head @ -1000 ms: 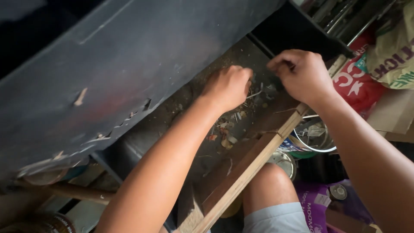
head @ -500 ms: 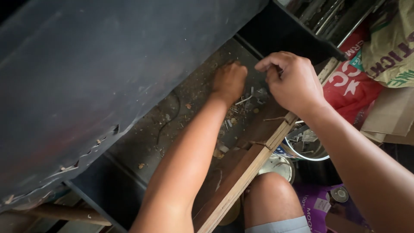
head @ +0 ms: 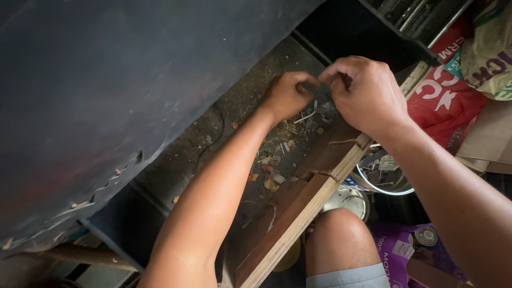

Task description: The user is seen sorting and organizing small items like screws, nuts, and other miscellaneous items into different containers.

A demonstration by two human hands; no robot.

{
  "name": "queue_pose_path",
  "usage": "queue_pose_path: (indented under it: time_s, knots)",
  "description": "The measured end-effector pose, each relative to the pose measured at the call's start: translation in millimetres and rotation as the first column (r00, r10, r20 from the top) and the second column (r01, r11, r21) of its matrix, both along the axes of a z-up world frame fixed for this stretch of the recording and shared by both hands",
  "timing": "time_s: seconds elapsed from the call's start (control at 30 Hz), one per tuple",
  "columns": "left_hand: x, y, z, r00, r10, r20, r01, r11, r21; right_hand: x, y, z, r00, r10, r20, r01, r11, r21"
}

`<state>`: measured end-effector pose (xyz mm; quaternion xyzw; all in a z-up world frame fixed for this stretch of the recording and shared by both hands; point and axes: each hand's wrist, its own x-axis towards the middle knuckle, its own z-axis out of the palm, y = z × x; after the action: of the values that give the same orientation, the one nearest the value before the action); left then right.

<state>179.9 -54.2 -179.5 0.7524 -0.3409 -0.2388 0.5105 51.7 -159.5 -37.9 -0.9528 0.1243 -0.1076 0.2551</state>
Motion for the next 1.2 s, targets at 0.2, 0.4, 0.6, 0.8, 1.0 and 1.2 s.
queue_pose_path:
  time_s: [0.2,0.4,0.6,0.8,1.0,1.2]
  knots:
    - [-2,-9,-3,0.902,0.206,-0.379,-0.166,0.977,0.137,-1,-2,-2,1.000,0.025,0.009,-0.025,1.000,-0.020]
    - [-29,10,42,0.995,0.077,0.060,-0.091,0.949,0.300,0,0,-2,1.000,0.011,-0.004,-0.011,1.000,-0.023]
    - [-37,3,23,0.894,-0.238,0.379,0.019,0.866,0.499,0,1,-1,1.000,0.018,0.001,-0.018,0.999,-0.028]
    - [-28,10,28,0.984,-0.077,0.161,0.015,0.933,0.359,0,1,-1,0.999,-0.004,-0.032,0.004,1.000,-0.018]
    - [6,3,-36,0.978,0.145,-0.151,-0.120,0.979,0.162,-1,2,-1,0.999,0.007,-0.039,-0.008,0.999,-0.035]
    - [-3,18,-18,0.692,0.006,-0.722,-0.100,0.991,-0.088,-1,-1,-5,0.999,-0.001,-0.038,-0.001,0.999,-0.043]
